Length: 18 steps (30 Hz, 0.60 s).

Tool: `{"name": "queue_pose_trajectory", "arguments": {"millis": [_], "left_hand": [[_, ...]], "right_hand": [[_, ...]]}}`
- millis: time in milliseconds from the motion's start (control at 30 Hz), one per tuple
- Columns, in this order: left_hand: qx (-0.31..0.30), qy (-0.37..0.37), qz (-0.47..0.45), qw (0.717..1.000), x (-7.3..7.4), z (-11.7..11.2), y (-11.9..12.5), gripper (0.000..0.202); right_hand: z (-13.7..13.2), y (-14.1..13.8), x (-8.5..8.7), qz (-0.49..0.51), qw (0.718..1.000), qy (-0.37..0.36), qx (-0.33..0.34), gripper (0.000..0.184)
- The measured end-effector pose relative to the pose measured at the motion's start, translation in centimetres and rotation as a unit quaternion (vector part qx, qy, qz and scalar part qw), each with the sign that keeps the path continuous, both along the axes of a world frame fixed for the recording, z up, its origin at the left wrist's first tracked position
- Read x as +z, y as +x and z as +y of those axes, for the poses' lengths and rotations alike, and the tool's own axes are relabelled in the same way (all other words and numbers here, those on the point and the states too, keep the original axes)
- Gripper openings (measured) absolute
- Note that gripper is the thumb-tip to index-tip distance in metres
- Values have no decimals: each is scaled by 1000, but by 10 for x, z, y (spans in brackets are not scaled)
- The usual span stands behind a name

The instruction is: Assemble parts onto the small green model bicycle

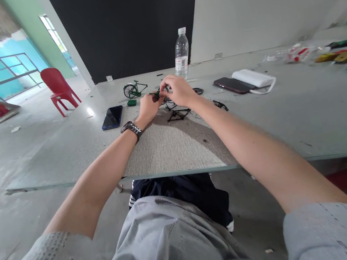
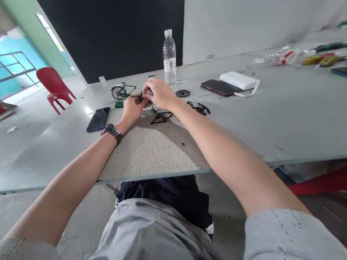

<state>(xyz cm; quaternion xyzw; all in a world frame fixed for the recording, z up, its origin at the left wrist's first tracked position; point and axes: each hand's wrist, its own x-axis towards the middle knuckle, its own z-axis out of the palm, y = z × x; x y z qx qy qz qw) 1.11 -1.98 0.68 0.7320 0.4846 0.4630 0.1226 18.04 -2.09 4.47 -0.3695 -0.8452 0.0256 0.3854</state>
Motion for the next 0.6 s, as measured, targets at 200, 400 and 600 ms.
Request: {"name": "queue_pose_trajectory", "arguments": {"millis": [200, 400, 600], "left_hand": [[-26, -17, -40, 999, -2, 1, -3, 24], [-64, -56, -53, 995, -3, -2, -3, 17], [-71, -79, -58, 993, -5, -3, -3, 17]], "right_hand": [[-6, 0, 3, -15, 1000, 13, 12, 6], [4, 7, -2, -14, 999, 9, 33, 2], [7, 9, -2, -18, 999, 7, 32, 2]]}}
